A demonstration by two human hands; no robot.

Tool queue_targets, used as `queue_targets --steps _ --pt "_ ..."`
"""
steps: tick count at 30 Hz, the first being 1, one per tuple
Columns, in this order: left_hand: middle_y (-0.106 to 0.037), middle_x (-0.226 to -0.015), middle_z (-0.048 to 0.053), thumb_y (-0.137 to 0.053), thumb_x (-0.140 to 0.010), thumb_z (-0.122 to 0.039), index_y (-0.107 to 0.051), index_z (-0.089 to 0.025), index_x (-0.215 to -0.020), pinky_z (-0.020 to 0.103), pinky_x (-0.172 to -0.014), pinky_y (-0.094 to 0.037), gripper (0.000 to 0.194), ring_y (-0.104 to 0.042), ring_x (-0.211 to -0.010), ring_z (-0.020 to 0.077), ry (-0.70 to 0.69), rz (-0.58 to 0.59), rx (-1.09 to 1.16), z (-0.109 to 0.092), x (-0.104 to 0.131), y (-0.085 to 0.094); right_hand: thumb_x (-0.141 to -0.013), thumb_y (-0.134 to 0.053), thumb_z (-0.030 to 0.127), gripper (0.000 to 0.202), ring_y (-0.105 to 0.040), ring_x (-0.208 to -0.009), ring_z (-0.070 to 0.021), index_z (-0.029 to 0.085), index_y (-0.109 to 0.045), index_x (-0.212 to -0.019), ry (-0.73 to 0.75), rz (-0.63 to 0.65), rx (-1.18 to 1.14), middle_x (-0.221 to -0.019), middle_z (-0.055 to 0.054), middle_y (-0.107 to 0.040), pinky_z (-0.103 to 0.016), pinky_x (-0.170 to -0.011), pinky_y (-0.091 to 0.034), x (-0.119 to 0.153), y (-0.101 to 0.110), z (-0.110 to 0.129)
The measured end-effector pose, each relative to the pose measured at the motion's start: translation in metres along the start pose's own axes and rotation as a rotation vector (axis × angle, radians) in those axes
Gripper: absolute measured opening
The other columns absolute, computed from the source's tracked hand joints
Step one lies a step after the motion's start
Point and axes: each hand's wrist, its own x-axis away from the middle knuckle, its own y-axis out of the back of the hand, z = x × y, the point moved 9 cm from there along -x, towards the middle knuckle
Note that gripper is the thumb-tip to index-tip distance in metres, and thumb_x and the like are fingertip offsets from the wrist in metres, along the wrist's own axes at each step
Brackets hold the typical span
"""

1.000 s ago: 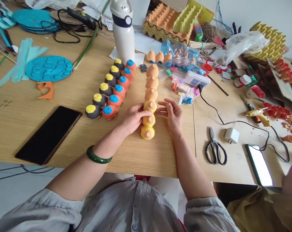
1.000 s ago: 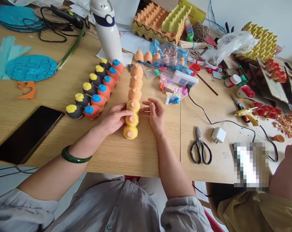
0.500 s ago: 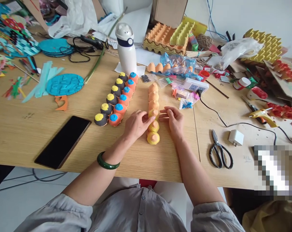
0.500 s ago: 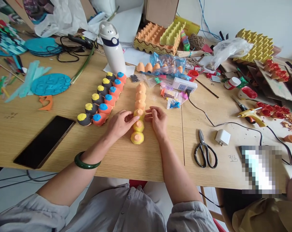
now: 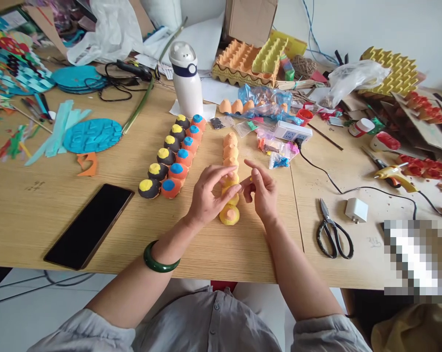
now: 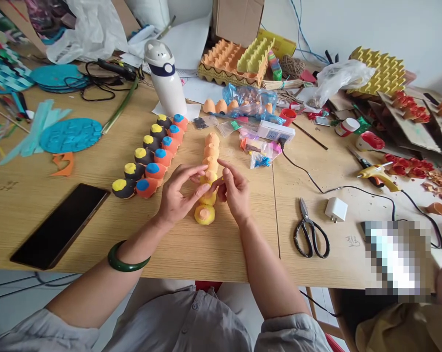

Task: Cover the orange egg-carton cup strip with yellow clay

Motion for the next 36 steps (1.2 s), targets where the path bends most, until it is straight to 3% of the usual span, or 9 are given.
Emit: queue_targets --steps 5,11,15,19,22,32,36 --pt "-0.076 -0.111 0.007 -0.078 -0.094 -0.044 -0.075 -0.023 -0.114 0.037 -0.092 -0.060 0.029 -0.070 -0.105 0.0218 -0.029 0.012 -0.022 -0.006 0.003 -0.005 -0.096 -0.067 0.064 0.056 -0.039 -0.039 -0.0067 0.026 -0.072 -0.137 -0.040 0.072 -0.007 -0.062 0.005 -0.070 -0.022 -0.035 -0.029 0.012 -0.016 0.000" --pt "-0.080 -0.095 0.004 -0.068 -0.102 -0.043 -0.078 -0.025 -0.094 0.037 -0.091 -0.057 0.022 -0.072 -0.096 0.0208 0.032 0.031 -0.053 -0.001 0.002 -0.007 -0.097 -0.068 0.062 0.049 -0.035 -0.036 -0.0084 0.027 -0.076 -0.129 -0.026 0.105 0.019 -0.047 0.010 -0.043 -0.023 -0.035 -0.031 0.016 -0.023 0.004" --pt "-0.080 -0.092 0.004 -0.066 -0.102 -0.042 -0.078 -0.024 -0.090 0.035 -0.087 -0.058 0.025 -0.071 -0.090 0.0196 0.120 -0.004 -0.033 0.006 0.002 -0.003 -0.098 -0.066 0.062 0.046 -0.042 -0.040 -0.0089 0.026 -0.076 -0.126 0.038 0.108 0.067 -0.054 0.007 -0.055 -0.024 -0.039 -0.038 0.014 -0.020 0.007" --pt "-0.078 -0.093 0.004 -0.068 -0.101 -0.037 -0.075 -0.021 -0.092 0.030 -0.082 -0.058 0.019 -0.071 -0.088 0.0175 0.243 -0.057 0.097 0.019 0.005 -0.001 -0.094 -0.077 0.050 0.032 -0.058 -0.057 -0.0103 0.027 -0.079 -0.116 0.143 0.132 0.109 -0.080 0.001 -0.072 -0.025 -0.054 -0.052 0.012 -0.019 0.008" --pt "-0.076 -0.088 0.003 -0.068 -0.100 -0.035 -0.074 -0.021 -0.089 0.029 -0.081 -0.057 0.019 -0.070 -0.086 0.0165 0.274 -0.072 0.140 0.023 0.005 -0.001 -0.094 -0.077 0.045 0.025 -0.062 -0.065 -0.0121 0.026 -0.079 -0.110 0.156 0.158 0.140 -0.086 -0.001 -0.074 -0.027 -0.059 -0.055 0.011 -0.020 0.002" --pt "-0.074 -0.085 0.003 -0.064 -0.102 -0.045 -0.072 -0.021 -0.085 0.031 -0.081 -0.057 0.030 -0.069 -0.084 0.0175 0.337 -0.065 0.060 0.029 0.008 -0.001 -0.093 -0.077 0.049 0.026 -0.052 -0.057 -0.0100 0.024 -0.077 -0.099 0.195 0.119 0.206 -0.077 0.001 -0.068 -0.025 -0.050 -0.044 0.009 -0.017 0.007" --pt "-0.077 -0.104 0.006 -0.063 -0.103 -0.040 -0.076 -0.022 -0.103 0.031 -0.087 -0.059 0.022 -0.072 -0.096 0.0182 0.288 -0.083 0.129 0.022 0.005 0.003 -0.092 -0.076 0.058 0.036 -0.049 -0.050 -0.0087 0.023 -0.073 -0.087 0.113 0.083 0.095 -0.066 0.003 -0.063 -0.024 -0.046 -0.041 0.007 -0.016 0.008"
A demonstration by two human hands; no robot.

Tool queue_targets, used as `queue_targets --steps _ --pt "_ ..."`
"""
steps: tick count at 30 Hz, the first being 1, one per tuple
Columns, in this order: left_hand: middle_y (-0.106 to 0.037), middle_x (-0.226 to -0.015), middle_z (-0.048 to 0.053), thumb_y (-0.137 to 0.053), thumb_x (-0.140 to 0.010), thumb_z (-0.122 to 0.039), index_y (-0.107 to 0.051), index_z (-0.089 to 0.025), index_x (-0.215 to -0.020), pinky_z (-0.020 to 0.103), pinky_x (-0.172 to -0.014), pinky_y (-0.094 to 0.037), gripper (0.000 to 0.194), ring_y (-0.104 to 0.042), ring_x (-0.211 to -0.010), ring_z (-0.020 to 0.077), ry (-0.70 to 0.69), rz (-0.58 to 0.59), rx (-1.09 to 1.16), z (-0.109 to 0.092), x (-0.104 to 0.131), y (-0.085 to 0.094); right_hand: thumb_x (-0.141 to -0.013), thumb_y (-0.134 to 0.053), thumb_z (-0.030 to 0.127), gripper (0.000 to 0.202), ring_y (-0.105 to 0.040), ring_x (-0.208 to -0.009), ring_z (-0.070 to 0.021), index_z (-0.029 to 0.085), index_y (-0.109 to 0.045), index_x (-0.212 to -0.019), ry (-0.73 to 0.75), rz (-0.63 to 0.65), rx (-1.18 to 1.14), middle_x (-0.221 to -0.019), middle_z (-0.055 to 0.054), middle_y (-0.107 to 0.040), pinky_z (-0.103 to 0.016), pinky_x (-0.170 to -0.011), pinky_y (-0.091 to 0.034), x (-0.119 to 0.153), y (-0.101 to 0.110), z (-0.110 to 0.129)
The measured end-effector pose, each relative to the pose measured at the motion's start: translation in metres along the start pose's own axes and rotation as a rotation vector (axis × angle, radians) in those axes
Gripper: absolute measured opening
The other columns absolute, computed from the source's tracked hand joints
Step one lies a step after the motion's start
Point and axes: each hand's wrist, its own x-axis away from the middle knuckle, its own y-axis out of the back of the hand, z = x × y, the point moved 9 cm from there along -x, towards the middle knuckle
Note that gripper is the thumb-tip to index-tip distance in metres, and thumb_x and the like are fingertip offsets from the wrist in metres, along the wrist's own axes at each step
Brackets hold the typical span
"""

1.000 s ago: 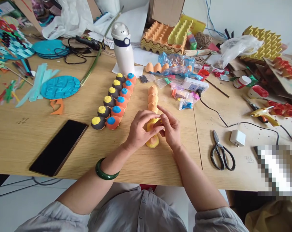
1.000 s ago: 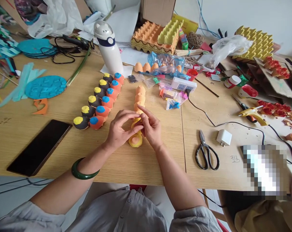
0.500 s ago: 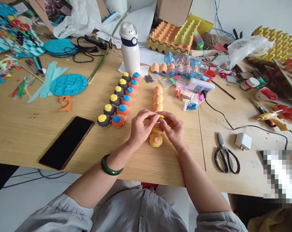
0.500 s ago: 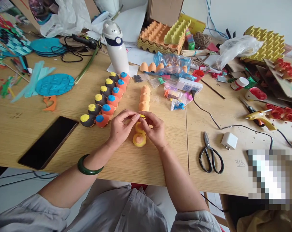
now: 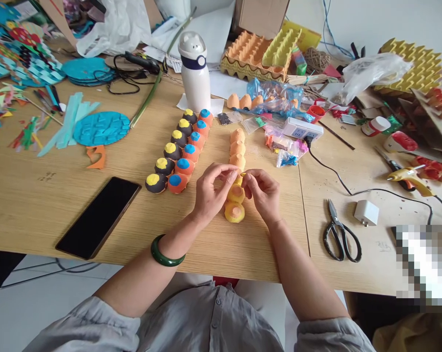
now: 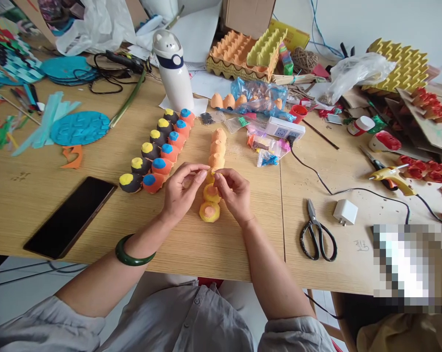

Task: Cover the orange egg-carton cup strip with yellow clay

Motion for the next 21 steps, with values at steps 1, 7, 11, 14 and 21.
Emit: queue_targets --steps 1,7,11,14,21 --pt "-0.077 -0.108 0.007 -0.063 -0.103 -0.038 -0.076 -0.022 -0.108 0.031 -0.089 -0.059 0.022 -0.073 -0.100 0.0189 -0.034 0.013 0.007 -0.004 0.000 0.000 -0.091 -0.076 0.061 0.040 -0.049 -0.049 -0.0086 0.023 -0.071 -0.083 -0.019 -0.005 -0.013 -0.064 0.003 -0.062 -0.024 -0.046 -0.040 0.000 0.000 0.000" --pt "-0.078 -0.111 0.008 -0.069 -0.099 -0.037 -0.079 -0.023 -0.110 0.033 -0.086 -0.062 0.020 -0.072 -0.102 0.0206 -0.143 0.079 -0.030 -0.015 0.000 -0.006 -0.087 -0.075 0.071 0.053 -0.045 -0.047 -0.0079 0.022 -0.064 -0.070 -0.062 0.029 -0.011 -0.058 0.004 -0.058 -0.024 -0.046 -0.038 0.000 -0.005 0.004" --pt "-0.080 -0.098 0.004 -0.071 -0.100 -0.034 -0.080 -0.023 -0.097 0.034 -0.088 -0.060 0.014 -0.072 -0.094 0.0187 -0.211 0.051 -0.079 -0.018 0.000 -0.004 -0.087 -0.074 0.071 0.056 -0.043 -0.045 -0.0074 0.021 -0.063 -0.066 -0.075 0.037 -0.017 -0.055 0.005 -0.054 -0.024 -0.046 -0.036 0.000 -0.005 0.003" --pt "-0.081 -0.095 0.003 -0.070 -0.101 -0.037 -0.081 -0.025 -0.094 0.035 -0.089 -0.059 0.018 -0.072 -0.093 0.0191 -0.210 0.029 -0.148 -0.018 -0.001 -0.002 -0.088 -0.073 0.072 0.056 -0.042 -0.045 -0.0074 0.021 -0.062 -0.066 -0.094 0.040 -0.019 -0.054 0.005 -0.054 -0.025 -0.045 -0.035 0.000 -0.005 0.002" --pt "-0.079 -0.108 0.005 -0.072 -0.099 -0.038 -0.081 -0.025 -0.109 0.032 -0.084 -0.061 0.019 -0.073 -0.091 0.0175 -0.164 0.040 -0.124 -0.013 0.000 -0.002 -0.084 -0.080 0.066 0.050 -0.047 -0.045 -0.0076 0.021 -0.067 -0.071 -0.138 0.061 -0.082 -0.059 0.004 -0.059 -0.024 -0.043 -0.037 -0.002 -0.006 -0.002"
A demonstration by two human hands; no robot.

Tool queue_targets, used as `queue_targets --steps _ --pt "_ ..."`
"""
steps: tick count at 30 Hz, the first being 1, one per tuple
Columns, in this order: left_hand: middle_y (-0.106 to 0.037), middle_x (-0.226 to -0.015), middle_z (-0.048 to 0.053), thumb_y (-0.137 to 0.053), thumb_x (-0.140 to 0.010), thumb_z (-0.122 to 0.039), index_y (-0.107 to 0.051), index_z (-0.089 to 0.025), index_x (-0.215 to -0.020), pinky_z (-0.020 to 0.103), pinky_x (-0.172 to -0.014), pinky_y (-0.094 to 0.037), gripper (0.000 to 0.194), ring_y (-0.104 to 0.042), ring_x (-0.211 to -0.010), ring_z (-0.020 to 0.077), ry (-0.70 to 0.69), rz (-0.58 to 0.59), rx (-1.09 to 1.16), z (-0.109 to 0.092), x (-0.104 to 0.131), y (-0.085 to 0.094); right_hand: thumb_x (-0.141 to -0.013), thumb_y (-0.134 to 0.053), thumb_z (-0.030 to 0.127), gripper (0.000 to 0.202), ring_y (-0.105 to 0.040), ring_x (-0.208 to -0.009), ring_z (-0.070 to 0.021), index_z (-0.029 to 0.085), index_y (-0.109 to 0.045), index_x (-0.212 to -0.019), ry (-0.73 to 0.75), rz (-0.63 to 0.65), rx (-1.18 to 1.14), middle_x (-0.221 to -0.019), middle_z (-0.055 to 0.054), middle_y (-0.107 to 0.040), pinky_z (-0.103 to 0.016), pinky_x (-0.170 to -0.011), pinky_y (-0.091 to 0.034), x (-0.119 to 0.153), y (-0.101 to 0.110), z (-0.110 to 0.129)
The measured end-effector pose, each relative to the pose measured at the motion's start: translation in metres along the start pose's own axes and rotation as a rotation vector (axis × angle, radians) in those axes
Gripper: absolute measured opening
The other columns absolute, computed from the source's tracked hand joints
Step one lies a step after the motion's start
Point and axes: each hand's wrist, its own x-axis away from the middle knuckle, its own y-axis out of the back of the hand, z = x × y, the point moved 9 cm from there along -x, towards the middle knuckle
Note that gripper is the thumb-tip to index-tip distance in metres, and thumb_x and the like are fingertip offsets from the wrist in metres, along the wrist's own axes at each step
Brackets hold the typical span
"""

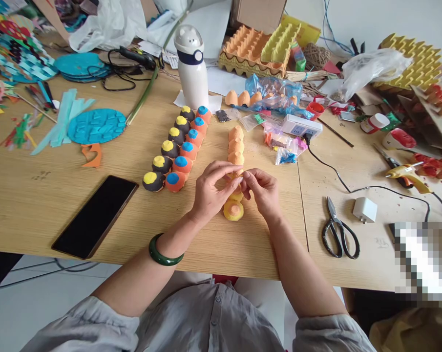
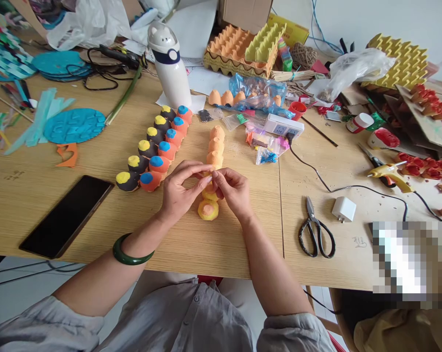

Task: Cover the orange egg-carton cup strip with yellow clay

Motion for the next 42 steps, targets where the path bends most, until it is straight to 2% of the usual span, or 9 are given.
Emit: queue_targets --steps 2,10,17,23,26,30,36,39,42 --pt "-0.079 -0.111 0.006 -0.074 -0.098 -0.037 -0.080 -0.025 -0.113 0.032 -0.084 -0.061 0.021 -0.073 -0.092 0.0179 0.005 0.018 0.018 0.001 0.000 -0.002 -0.083 -0.081 0.066 0.048 -0.048 -0.045 -0.0079 0.021 -0.068 -0.073 -0.015 -0.001 -0.021 -0.059 0.004 -0.060 -0.024 -0.043 -0.038 -0.001 0.001 -0.004" --pt "-0.081 -0.098 0.003 -0.071 -0.100 -0.032 -0.082 -0.025 -0.098 0.034 -0.089 -0.059 0.013 -0.073 -0.095 0.0188 -0.091 -0.032 -0.061 -0.005 0.000 0.004 -0.084 -0.084 0.059 0.043 -0.050 -0.048 -0.0076 0.020 -0.070 -0.073 -0.079 0.086 -0.145 -0.062 0.005 -0.060 -0.023 -0.045 -0.041 -0.003 -0.005 -0.014" --pt "-0.080 -0.107 0.004 -0.072 -0.099 -0.035 -0.082 -0.026 -0.109 0.034 -0.087 -0.061 0.016 -0.072 -0.096 0.0190 -0.041 0.004 -0.061 -0.002 0.000 0.001 -0.083 -0.086 0.057 0.040 -0.050 -0.049 -0.0078 0.020 -0.072 -0.077 -0.098 0.089 -0.180 -0.062 0.005 -0.061 -0.022 -0.045 -0.041 -0.004 -0.004 -0.016" --pt "-0.080 -0.096 0.002 -0.075 -0.097 -0.025 -0.082 -0.024 -0.097 0.032 -0.089 -0.058 0.007 -0.072 -0.094 0.0171 -0.142 -0.087 -0.099 -0.009 0.002 0.008 -0.081 -0.088 0.057 0.041 -0.051 -0.047 -0.0068 0.019 -0.072 -0.075 -0.094 0.084 -0.150 -0.062 0.005 -0.062 -0.022 -0.044 -0.042 -0.003 -0.005 -0.013" --pt "-0.081 -0.094 0.001 -0.074 -0.098 -0.025 -0.082 -0.024 -0.097 0.029 -0.083 -0.059 0.008 -0.072 -0.088 0.0158 -0.089 -0.110 -0.063 -0.002 0.001 0.009 -0.077 -0.090 0.058 0.042 -0.053 -0.047 -0.0076 0.020 -0.072 -0.077 -0.079 0.025 -0.103 -0.062 0.005 -0.064 -0.023 -0.045 -0.045 -0.003 -0.002 -0.011" --pt "-0.081 -0.096 0.003 -0.076 -0.096 -0.033 -0.084 -0.024 -0.097 0.029 -0.081 -0.061 0.012 -0.073 -0.091 0.0170 0.064 -0.096 0.076 0.015 0.001 0.007 -0.080 -0.088 0.055 0.037 -0.059 -0.050 -0.0095 0.021 -0.074 -0.086 -0.038 -0.057 -0.171 -0.068 0.003 -0.068 -0.024 -0.047 -0.050 -0.006 0.009 -0.013" --pt "-0.080 -0.098 0.005 -0.082 -0.090 -0.036 -0.086 -0.021 -0.097 0.029 -0.083 -0.063 0.017 -0.076 -0.092 0.0172 0.227 -0.083 0.315 0.030 0.003 0.000 -0.076 -0.084 0.033 0.021 -0.064 -0.063 -0.0092 0.022 -0.074 -0.092 -0.082 -0.198 -0.334 -0.089 0.001 -0.075 -0.023 -0.056 -0.057 -0.013 0.030 -0.023" --pt "-0.080 -0.097 0.006 -0.082 -0.090 -0.039 -0.086 -0.020 -0.096 0.029 -0.081 -0.063 0.020 -0.076 -0.090 0.0174 0.244 -0.095 0.343 0.031 0.004 0.000 -0.072 -0.081 0.026 0.019 -0.061 -0.062 -0.0078 0.022 -0.076 -0.090 -0.111 -0.191 -0.395 -0.088 0.003 -0.072 -0.021 -0.052 -0.053 -0.012 0.027 -0.022" --pt "-0.079 -0.093 0.005 -0.083 -0.088 -0.040 -0.085 -0.020 -0.091 0.030 -0.082 -0.062 0.021 -0.075 -0.089 0.0173 0.273 -0.096 0.343 0.032 0.004 0.000 -0.077 -0.082 0.032 0.015 -0.051 -0.053 -0.0054 0.021 -0.075 -0.084 -0.142 -0.150 -0.396 -0.075 0.005 -0.064 -0.018 -0.041 -0.039 -0.009 0.019 -0.020"
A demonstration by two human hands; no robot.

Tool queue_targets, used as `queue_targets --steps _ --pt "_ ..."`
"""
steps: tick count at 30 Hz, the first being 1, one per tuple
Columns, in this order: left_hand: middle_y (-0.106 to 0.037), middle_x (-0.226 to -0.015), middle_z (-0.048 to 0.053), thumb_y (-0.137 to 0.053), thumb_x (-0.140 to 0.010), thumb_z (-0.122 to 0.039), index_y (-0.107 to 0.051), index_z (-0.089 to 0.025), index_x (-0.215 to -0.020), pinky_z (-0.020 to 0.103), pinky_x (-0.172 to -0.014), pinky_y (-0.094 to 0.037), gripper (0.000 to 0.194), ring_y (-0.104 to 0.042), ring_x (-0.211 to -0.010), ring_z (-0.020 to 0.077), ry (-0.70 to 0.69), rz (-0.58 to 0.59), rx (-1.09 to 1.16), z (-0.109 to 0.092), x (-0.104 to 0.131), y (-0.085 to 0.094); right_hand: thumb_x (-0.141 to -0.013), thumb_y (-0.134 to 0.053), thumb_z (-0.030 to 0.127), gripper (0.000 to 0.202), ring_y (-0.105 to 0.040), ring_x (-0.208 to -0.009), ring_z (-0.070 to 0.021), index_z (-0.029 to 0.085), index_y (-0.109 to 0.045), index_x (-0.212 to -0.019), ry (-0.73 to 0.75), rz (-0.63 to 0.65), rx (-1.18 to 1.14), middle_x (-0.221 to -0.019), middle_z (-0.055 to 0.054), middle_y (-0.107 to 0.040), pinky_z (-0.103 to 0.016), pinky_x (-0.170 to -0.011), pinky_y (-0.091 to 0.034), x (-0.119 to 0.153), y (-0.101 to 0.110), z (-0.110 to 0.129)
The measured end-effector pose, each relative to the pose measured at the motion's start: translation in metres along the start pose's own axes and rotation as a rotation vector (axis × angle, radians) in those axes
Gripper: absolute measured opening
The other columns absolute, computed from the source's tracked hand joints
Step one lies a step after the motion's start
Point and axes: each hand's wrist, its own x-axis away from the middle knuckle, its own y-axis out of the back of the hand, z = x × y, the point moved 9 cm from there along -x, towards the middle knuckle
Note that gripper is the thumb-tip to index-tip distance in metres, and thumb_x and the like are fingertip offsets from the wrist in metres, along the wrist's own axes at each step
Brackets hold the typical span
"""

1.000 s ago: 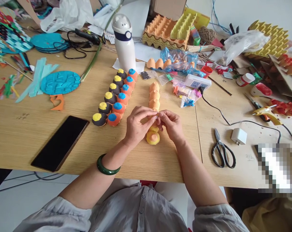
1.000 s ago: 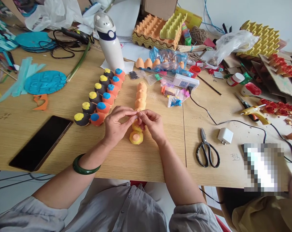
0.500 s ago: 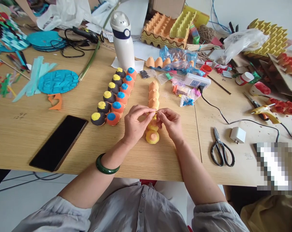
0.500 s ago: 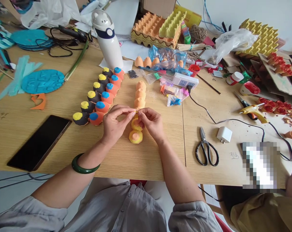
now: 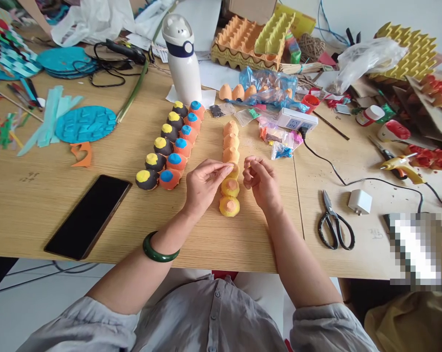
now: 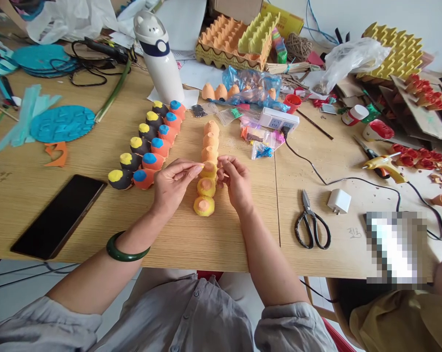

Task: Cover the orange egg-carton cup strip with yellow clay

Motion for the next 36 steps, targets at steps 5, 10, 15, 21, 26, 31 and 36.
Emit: queue_targets --steps 5,10,15,21,26,31,36 --pt "-0.076 -0.085 0.002 -0.085 -0.084 -0.047 -0.082 -0.020 -0.082 0.029 -0.077 -0.060 0.027 -0.071 -0.079 0.0157 0.073 0.001 0.063 0.005 0.001 -0.001 -0.083 -0.086 0.043 0.026 -0.038 -0.044 -0.0040 0.023 -0.078 -0.097 -0.003 0.164 0.086 -0.065 0.006 -0.061 -0.019 -0.038 -0.022 0.008 -0.017 -0.001" --pt "-0.076 -0.078 0.002 -0.085 -0.083 -0.052 -0.080 -0.019 -0.076 0.028 -0.074 -0.056 0.034 -0.068 -0.074 0.0149 0.130 -0.015 0.043 0.009 0.000 0.001 -0.081 -0.089 0.047 0.032 -0.043 -0.049 -0.0056 0.025 -0.079 -0.102 0.029 0.286 0.220 -0.068 0.005 -0.066 -0.020 -0.042 -0.032 0.015 -0.031 0.000" --pt "-0.075 -0.073 0.002 -0.085 -0.081 -0.056 -0.079 -0.019 -0.073 0.028 -0.074 -0.056 0.039 -0.068 -0.074 0.0160 0.179 0.008 0.081 0.011 0.001 -0.002 -0.077 -0.093 0.049 0.034 -0.065 -0.068 -0.0118 0.025 -0.079 -0.096 0.092 0.264 0.266 -0.076 0.002 -0.072 -0.025 -0.061 -0.053 0.016 -0.031 -0.001" --pt "-0.075 -0.070 0.002 -0.077 -0.087 -0.061 -0.076 -0.020 -0.069 0.027 -0.071 -0.054 0.045 -0.066 -0.070 0.0158 0.165 0.031 -0.032 0.007 0.001 -0.002 -0.080 -0.088 0.057 0.037 -0.066 -0.071 -0.0139 0.023 -0.078 -0.087 0.176 0.160 0.361 -0.083 -0.001 -0.075 -0.029 -0.067 -0.056 0.014 -0.022 0.001" --pt "-0.080 -0.082 0.007 -0.058 -0.102 -0.055 -0.079 -0.021 -0.075 0.030 -0.068 -0.051 0.048 -0.068 -0.071 0.0174 0.033 0.057 -0.396 0.000 -0.006 0.007 -0.076 -0.087 0.063 0.044 -0.045 -0.052 -0.0082 0.021 -0.075 -0.083 0.122 0.013 0.342 -0.059 0.005 -0.057 -0.023 -0.046 -0.036 0.002 0.001 -0.003" --pt "-0.080 -0.097 0.009 -0.061 -0.099 -0.056 -0.081 -0.022 -0.092 0.032 -0.070 -0.051 0.041 -0.069 -0.075 0.0196 -0.003 0.061 -0.570 0.006 -0.007 0.013 -0.076 -0.088 0.060 0.043 -0.036 -0.045 -0.0060 0.021 -0.074 -0.084 0.027 -0.021 0.345 -0.057 0.007 -0.054 -0.022 -0.039 -0.024 -0.007 0.012 -0.013" --pt "-0.081 -0.112 0.009 -0.080 -0.085 -0.060 -0.077 -0.024 -0.123 0.035 -0.076 -0.055 0.052 -0.074 -0.092 0.0263 0.063 0.178 -0.608 0.017 0.001 -0.002 -0.075 -0.087 0.063 0.045 -0.037 -0.044 -0.0059 0.021 -0.072 -0.081 0.032 0.029 0.373 -0.057 0.006 -0.056 -0.022 -0.039 -0.028 -0.008 0.008 -0.013"
